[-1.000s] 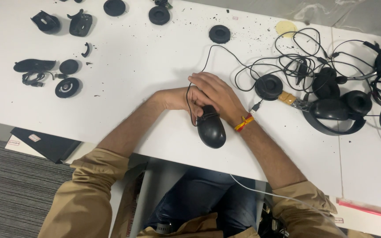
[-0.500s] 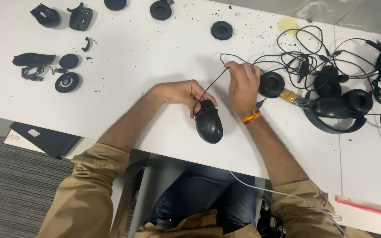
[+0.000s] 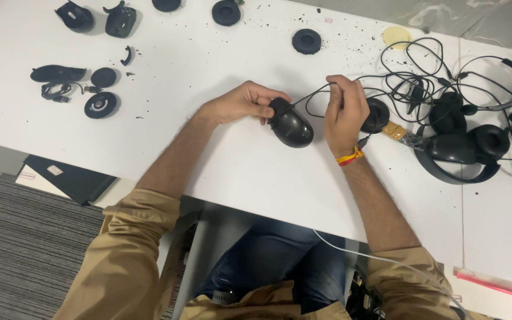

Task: The person sits at a white desk covered with broken headsets and loose cables. They pull apart headset components, untangle and wrap cables, set ear cushions and housings aside, and place processed headsets and parts into a cardboard box on the floor.

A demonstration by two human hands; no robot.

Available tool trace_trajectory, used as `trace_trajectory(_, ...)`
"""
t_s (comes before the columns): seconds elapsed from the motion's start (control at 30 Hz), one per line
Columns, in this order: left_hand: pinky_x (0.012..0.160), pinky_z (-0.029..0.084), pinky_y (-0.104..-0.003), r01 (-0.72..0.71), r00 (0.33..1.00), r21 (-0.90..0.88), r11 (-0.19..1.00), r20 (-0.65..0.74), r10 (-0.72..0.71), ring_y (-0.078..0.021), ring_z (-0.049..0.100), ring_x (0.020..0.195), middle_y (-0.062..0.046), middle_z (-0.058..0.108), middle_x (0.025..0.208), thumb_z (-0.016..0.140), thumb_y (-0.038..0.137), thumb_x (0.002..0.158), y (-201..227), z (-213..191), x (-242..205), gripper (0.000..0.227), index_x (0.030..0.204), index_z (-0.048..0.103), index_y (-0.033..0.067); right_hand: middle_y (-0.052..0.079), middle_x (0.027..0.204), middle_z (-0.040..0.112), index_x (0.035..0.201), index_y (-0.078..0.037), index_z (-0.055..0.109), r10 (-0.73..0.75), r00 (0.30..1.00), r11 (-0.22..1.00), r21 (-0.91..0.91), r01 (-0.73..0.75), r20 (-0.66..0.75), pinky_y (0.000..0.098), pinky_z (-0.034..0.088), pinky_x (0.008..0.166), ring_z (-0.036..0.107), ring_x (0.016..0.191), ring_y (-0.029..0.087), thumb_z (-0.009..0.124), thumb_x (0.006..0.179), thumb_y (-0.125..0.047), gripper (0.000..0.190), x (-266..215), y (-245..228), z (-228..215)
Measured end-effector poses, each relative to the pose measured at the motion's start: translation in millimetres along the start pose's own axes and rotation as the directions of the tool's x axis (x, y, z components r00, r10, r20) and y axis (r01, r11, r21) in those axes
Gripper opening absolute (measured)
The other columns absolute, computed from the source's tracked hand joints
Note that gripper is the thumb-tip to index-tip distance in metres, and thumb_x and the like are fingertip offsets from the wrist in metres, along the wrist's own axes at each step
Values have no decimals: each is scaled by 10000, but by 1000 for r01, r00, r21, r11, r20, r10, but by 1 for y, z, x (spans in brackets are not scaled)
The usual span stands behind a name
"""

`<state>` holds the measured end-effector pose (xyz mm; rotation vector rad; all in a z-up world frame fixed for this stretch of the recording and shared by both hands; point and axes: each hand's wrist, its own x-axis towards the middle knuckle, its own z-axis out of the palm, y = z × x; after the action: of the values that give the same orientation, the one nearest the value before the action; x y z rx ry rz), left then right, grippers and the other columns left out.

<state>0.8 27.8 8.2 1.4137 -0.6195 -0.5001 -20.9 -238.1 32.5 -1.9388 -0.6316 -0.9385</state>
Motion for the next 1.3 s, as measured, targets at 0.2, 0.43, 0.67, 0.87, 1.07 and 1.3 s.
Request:
trace_trajectory(0.2, 926, 602, -289, -124, 992, -39, 992, 26, 125, -102, 742, 958, -58, 786, 1103, 822, 243, 887, -2, 5, 3, 562, 1382, 644, 46, 136, 1021, 743, 1130, -3, 694, -8, 999, 998, 65, 5, 54, 311, 552, 776, 706, 878, 184, 644, 1099, -52, 77, 5, 5, 8)
trace_trajectory(0.43, 925, 582, -278, -232, 973, -51, 971, -28, 231, -90, 706, 958, -20, 765, 1078, 743, 169, 979, -2, 4, -2, 474, 1411, 606, 28, 168, 814, 701, 1105, -16, 723, 206, 934, 978, -17, -210, 292, 350, 527, 662, 678, 700, 237, 688, 1039, -64, 89, -1, -9, 15)
trace_trajectory(0.67, 499, 297, -200, -207, 936, -115, 972, -313, 162, -29, 388, 576, 27, 613, 853, 635, 8, 1010, -7, 9, 4, 444, 1452, 592, -9, 200, 866, 712, 928, -21, 695, 78, 933, 990, -139, -31, 351, 463, 574, 710, 709, 794, 381, 697, 894, -137, 121, -30, 29, 34)
trace_trajectory(0.87, 507, 310, -201, -255, 881, -135, 957, -440, 173, -32, 407, 589, 8, 653, 932, 599, -27, 1031, -11, 13, 9, 436, 1465, 557, -13, 165, 848, 715, 1046, -74, 673, 47, 929, 991, -134, 2, 368, 462, 572, 673, 704, 750, 367, 650, 987, -210, 150, -22, 4, 33)
trace_trajectory(1.07, 548, 326, -211, -173, 804, 131, 976, -554, 217, -16, 439, 647, 24, 630, 973, 587, -52, 1056, 15, 38, 5, 397, 1451, 574, -18, 125, 917, 736, 1237, -123, 635, -11, 943, 997, -68, 36, 332, 392, 608, 684, 735, 753, 297, 623, 1014, -253, 259, -32, 3, 36)
trace_trajectory(1.3, 574, 360, -166, -1, 779, 186, 982, -616, 118, 22, 433, 652, 101, 562, 905, 565, 26, 1054, -51, -7, 22, 362, 1410, 574, 90, 58, 910, 751, 1238, -162, 622, -87, 950, 992, -64, 111, 300, 347, 604, 684, 729, 729, 249, 608, 1004, -304, 274, -42, 19, 53)
